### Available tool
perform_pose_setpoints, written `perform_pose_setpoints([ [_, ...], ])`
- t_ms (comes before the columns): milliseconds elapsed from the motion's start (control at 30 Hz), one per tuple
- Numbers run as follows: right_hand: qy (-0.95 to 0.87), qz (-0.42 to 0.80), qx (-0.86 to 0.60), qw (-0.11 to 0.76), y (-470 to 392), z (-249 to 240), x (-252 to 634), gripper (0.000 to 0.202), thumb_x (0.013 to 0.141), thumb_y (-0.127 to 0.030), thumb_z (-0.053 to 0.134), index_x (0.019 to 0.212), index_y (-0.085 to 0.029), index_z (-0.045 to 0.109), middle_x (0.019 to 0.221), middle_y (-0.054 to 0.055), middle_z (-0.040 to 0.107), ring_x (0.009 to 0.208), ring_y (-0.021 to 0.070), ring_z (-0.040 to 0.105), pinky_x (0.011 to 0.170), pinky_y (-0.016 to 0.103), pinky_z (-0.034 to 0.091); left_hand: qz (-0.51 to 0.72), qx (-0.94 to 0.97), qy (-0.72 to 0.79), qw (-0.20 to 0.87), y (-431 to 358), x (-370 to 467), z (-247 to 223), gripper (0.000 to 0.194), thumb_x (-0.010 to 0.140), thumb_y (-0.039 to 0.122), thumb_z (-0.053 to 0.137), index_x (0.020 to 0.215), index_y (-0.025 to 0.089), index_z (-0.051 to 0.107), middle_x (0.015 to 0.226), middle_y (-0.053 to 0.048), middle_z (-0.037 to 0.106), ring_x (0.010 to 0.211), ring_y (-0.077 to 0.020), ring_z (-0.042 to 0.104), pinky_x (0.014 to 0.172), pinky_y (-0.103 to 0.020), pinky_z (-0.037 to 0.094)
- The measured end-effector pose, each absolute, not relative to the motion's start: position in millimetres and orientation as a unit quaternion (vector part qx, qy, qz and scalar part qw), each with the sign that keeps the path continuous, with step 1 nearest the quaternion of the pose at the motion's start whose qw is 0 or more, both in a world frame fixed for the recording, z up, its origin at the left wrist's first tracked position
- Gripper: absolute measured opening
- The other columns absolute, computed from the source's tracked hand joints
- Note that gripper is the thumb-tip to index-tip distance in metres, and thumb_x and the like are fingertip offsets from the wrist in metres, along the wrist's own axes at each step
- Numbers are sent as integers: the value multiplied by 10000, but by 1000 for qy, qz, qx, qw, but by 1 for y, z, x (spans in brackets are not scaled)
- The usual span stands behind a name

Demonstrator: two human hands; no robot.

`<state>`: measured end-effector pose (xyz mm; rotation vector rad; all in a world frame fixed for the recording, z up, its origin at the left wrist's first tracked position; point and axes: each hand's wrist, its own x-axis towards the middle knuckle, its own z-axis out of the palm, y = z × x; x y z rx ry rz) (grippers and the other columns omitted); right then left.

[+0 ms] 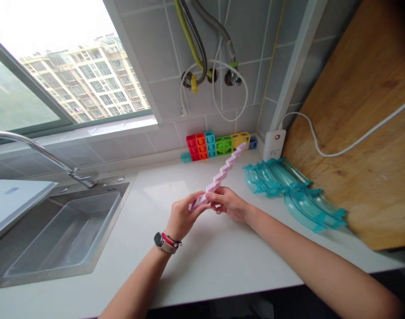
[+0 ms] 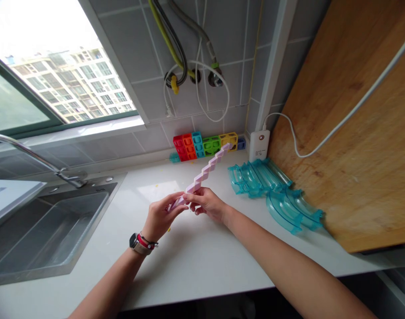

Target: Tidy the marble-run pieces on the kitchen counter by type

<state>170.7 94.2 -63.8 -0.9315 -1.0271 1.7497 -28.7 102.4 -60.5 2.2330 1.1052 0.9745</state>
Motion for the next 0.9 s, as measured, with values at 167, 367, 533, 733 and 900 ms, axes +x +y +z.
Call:
perform_pose_setpoints([
  [167, -396, 711, -354, 461, 93, -66, 170, 395, 701, -498, 851, 758, -164, 648, 620, -37, 561, 509, 78, 426, 480, 219, 314, 316, 800, 423, 284, 104, -29, -57, 373, 883, 471, 724, 1110, 176, 725, 731, 3, 702, 598, -104, 525, 592, -215, 437],
  [367, -394, 703, -344, 482, 94, -69, 170, 435, 696, -527, 847, 721, -186, 579, 563, -66, 494, 472, 75, 404, 458, 222, 254, 288, 794, 417, 336, 103, -29, -53, 331, 897, 487, 685, 944, 168, 757, 685, -7, 688, 594, -124, 563, 572, -221, 440],
  [533, -409, 647, -372, 525, 90, -73, 159, 429, 707, -515, 839, 730, -212, 535, 531, -66, 533, 472, 99, 447, 468, 239, 314, 319, 786, 453, 275, 102, -28, -57, 320, 861, 491, 724, 886, 173, 752, 688, 3, 683, 605, -114, 538, 600, -218, 433],
  [733, -465, 519, -444, 564, 77, -81, 147, 432, 758, -455, 808, 737, -251, 428, 520, -100, 492, 471, 104, 409, 474, 237, 320, 334, 787, 476, 205, 98, -24, -58, 237, 851, 418, 734, 858, 181, 734, 644, 22, 654, 573, -102, 499, 601, -216, 417],
  [900, -483, 469, -476, 566, 78, -79, 150, 357, 763, -476, 794, 854, -250, 533, 658, -78, 528, 539, 115, 459, 513, 242, 378, 331, 792, 462, 224, 97, -21, -58, 255, 864, 427, 725, 872, 172, 722, 634, 26, 619, 572, -99, 472, 582, -208, 397],
])
